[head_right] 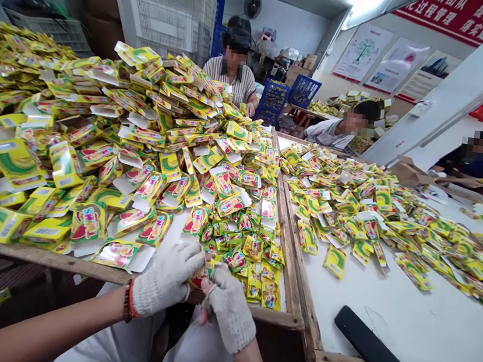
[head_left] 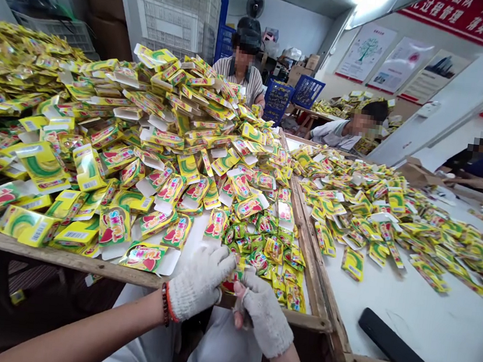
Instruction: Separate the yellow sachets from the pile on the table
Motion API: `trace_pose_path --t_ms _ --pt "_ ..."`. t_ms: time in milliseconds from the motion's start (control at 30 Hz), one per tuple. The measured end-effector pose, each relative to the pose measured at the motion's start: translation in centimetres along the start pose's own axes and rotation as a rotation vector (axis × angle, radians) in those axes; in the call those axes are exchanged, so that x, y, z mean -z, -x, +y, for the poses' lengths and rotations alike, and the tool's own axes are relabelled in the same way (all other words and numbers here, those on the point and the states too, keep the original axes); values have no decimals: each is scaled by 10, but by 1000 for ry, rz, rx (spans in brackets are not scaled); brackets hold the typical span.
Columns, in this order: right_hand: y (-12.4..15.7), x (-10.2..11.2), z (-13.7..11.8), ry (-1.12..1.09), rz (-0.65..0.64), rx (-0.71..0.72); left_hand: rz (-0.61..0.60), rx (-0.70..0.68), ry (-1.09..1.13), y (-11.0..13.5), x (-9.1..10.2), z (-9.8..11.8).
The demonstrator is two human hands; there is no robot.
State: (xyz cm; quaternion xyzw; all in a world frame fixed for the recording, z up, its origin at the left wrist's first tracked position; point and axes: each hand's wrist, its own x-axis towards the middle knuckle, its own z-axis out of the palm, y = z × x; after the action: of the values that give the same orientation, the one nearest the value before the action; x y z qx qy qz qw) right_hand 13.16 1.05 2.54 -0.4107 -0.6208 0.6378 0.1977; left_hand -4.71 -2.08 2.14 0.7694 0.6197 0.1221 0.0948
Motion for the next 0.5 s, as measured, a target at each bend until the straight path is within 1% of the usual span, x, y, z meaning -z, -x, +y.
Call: trace_pose_path --t_ms 33,100,167,200,267,300,367,400,433,467,500 --pt "0 -2 1 12 -29 6 -15 -5 6 1 1 2" --pt "-3 -5 4 60 -11 22 -17 -41 103 2 5 5" --pt "-6 1 5 91 64 20 40 -87 267 2 8 4" --pt "-8 10 5 70 133 32 90 -94 334 0 10 1" --pt "-10 41 2 -98 348 129 199 -65 380 -6 11 -6" --pt "-10 62 0 -244 499 222 241 -39 364 -10 11 -9" --pt "-11 105 -3 -552 808 446 270 -9 317 -24 10 -14" --pt "-12 123 -3 -639 911 513 261 -3 297 -32 9 -15" --pt "-14 136 -1 -640 949 520 245 2 277 -41 8 -13" --pt "-17 143 2 -575 973 520 226 8 250 -51 6 -10" --pt "-22 145 6 -525 961 510 209 15 212 -61 4 -6"
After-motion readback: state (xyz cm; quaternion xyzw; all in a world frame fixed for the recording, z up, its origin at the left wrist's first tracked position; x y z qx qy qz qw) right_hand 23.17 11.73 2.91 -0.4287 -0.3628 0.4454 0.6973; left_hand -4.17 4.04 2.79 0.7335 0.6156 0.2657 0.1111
